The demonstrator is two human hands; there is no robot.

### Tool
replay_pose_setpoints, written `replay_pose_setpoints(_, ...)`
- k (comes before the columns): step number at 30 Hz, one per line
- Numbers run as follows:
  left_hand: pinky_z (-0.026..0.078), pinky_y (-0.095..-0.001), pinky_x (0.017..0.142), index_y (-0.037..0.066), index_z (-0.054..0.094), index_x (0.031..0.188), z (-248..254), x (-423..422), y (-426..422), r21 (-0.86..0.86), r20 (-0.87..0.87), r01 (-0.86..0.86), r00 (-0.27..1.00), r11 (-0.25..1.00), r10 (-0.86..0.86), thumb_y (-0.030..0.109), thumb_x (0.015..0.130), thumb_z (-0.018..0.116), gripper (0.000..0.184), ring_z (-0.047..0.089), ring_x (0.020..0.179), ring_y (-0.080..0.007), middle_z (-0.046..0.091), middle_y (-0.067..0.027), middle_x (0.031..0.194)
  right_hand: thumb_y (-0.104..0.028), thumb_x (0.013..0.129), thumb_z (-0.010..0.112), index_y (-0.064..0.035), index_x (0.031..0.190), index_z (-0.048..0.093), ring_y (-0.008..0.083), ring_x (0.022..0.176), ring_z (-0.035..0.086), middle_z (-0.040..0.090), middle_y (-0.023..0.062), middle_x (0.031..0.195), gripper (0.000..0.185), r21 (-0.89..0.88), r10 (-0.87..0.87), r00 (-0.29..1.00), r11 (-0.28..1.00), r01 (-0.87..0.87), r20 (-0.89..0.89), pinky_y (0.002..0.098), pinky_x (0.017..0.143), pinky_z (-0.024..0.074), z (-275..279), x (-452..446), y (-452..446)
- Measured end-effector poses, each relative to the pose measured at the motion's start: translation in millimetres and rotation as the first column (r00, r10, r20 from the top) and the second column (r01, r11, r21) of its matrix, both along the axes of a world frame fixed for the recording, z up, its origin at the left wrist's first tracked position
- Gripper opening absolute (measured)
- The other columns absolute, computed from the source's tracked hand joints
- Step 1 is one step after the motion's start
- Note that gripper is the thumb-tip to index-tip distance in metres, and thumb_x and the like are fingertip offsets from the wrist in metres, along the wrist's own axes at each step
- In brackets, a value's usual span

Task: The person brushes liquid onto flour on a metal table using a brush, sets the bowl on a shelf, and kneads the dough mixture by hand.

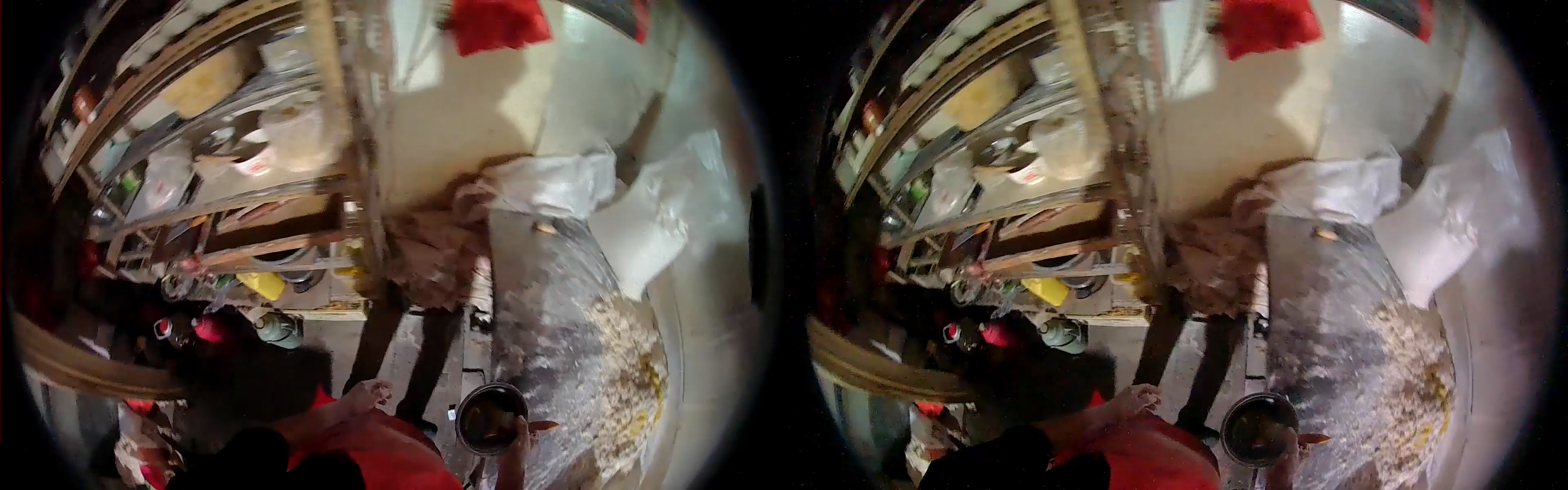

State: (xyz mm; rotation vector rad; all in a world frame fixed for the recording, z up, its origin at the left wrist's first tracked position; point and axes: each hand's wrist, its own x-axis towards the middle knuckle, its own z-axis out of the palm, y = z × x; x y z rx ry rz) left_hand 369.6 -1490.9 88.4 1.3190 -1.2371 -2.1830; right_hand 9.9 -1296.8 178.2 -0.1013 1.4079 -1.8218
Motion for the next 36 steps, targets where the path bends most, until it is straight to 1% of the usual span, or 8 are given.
replay_pose_setpoints(10, 0.049, -0.0301, 0.078, 0.013, 0.056, 0.14, -9.4, 174.7, -38.4, 0.209, 0.104, -0.168, 0.983, 0.963, 0.149, 0.037, 0.104, 0.058, 0.043, 0.066, 0.096, -0.0149, 0.069, -0.0034, 0.121, -0.013, 0.092, 0.064, 0.0004, 0.116, 0.061, 0.0217, 0.089, 0.066, 0.065, 0.01, 0.102, 0.028, 0.081, 0.328, 0.942, 0.943, -0.323, -0.066, 0.0355, 0.078, 0.0557, 97.0, 192.4, -182.4)
replay_pose_setpoints(17, 0.051, -0.0336, 0.083, 0.016, 0.044, 0.151, 40.9, 259.4, -116.2, 0.045, -0.307, -0.058, 0.949, 0.997, 0.069, 0.029, 0.102, 0.061, 0.053, 0.064, 0.105, -0.0183, 0.063, -0.0075, 0.131, -0.012, 0.092, 0.063, 0.0, 0.106, 0.067, 0.0181, 0.086, 0.066, 0.067, 0.0044, 0.091, 0.018, -0.075, 0.51, 0.858, 0.86, -0.505, 0.069, 0.0336, 0.074, 0.0552, 135.2, 358.9, -296.4)
replay_pose_setpoints(21, 0.053, -0.0361, 0.086, 0.017, 0.04, 0.153, 128.5, 276.5, -154.2, -0.075, -0.502, -0.172, 0.857, 0.982, 0.112, 0.027, 0.102, 0.061, 0.056, 0.063, 0.108, -0.0207, 0.059, -0.0085, 0.135, -0.016, 0.096, 0.061, -0.002, 0.108, 0.068, 0.0174, 0.087, 0.066, 0.069, 0.0057, 0.096, 0.02, 0.076, 0.699, 0.626, 0.686, -0.724, -0.347, 0.0298, 0.074, 0.0534, 167.3, 424.2, -338.7)
replay_pose_setpoints(24, 0.053, -0.0379, 0.087, 0.018, 0.037, 0.154, 176.3, 312.4, -152.7, -0.09, -0.584, -0.359, 0.775, 0.929, 0.243, 0.025, 0.102, 0.062, 0.058, 0.062, 0.111, -0.0225, 0.056, -0.0092, 0.138, -0.019, 0.097, 0.062, -0.0037, 0.114, 0.067, 0.0206, 0.089, 0.066, 0.069, 0.008, 0.098, 0.023, -0.074, 0.646, 0.707, 0.721, -0.689, -0.287, 0.0323, 0.077, 0.0541, 162.6, 466.7, -361.6)
replay_pose_setpoints(25, 0.054, -0.0385, 0.088, 0.018, 0.036, 0.155, 192.4, 324.4, -152.2, -0.086, -0.606, -0.413, 0.744, 0.907, 0.282, 0.025, 0.102, 0.062, 0.059, 0.062, 0.112, -0.0231, 0.056, -0.0095, 0.139, -0.022, 0.098, 0.064, -0.0029, 0.116, 0.066, 0.0216, 0.093, 0.066, 0.069, 0.0081, 0.102, 0.026, 0.044, 0.612, 0.54, 0.684, -0.729, -0.578, 0.0341, 0.079, 0.0541, 149.5, 472.2, -375.8)
replay_pose_setpoints(31, 0.055, -0.0421, 0.091, 0.019, 0.029, 0.157, 239.2, 395.8, -129.7, -0.078, -0.639, -0.686, 0.591, 0.724, 0.492, 0.022, 0.101, 0.062, 0.065, 0.061, 0.116, -0.0267, 0.05, -0.0109, 0.145, -0.025, 0.099, 0.067, -0.0041, 0.126, 0.066, 0.0223, 0.108, 0.064, 0.068, 0.0084, 0.122, 0.034, 0.041, 0.636, 0.354, 0.52, -0.853, -0.685, 0.0344, 0.092, 0.0525, 174.3, 545.0, -407.6)
replay_pose_setpoints(33, 0.056, -0.0434, 0.093, 0.019, 0.027, 0.158, 252.4, 413.1, -126.6, -0.076, -0.644, -0.743, 0.546, 0.665, 0.536, 0.021, 0.101, 0.062, 0.067, 0.061, 0.118, -0.0279, 0.048, -0.0114, 0.147, -0.028, 0.099, 0.067, -0.0055, 0.126, 0.066, 0.0211, 0.111, 0.063, 0.068, 0.0056, 0.123, 0.034, -0.177, 0.879, 0.47, 0.452, -0.874, -0.077, 0.0358, 0.093, 0.0526, 214.1, 575.4, -405.7)
replay_pose_setpoints(36, 0.057, -0.0452, 0.094, 0.02, 0.024, 0.16, 262.0, 435.6, -123.7, -0.086, -0.611, -0.805, 0.507, 0.586, 0.607, 0.019, 0.101, 0.062, 0.071, 0.06, 0.12, -0.0297, 0.046, -0.0122, 0.15, -0.026, 0.099, 0.067, -0.0062, 0.13, 0.062, 0.0202, 0.114, 0.062, 0.065, 0.0049, 0.126, 0.037, -0.112, 0.898, 0.425, 0.413, -0.904, -0.115, 0.0364, 0.095, 0.0518, 215.7, 605.9, -421.1)
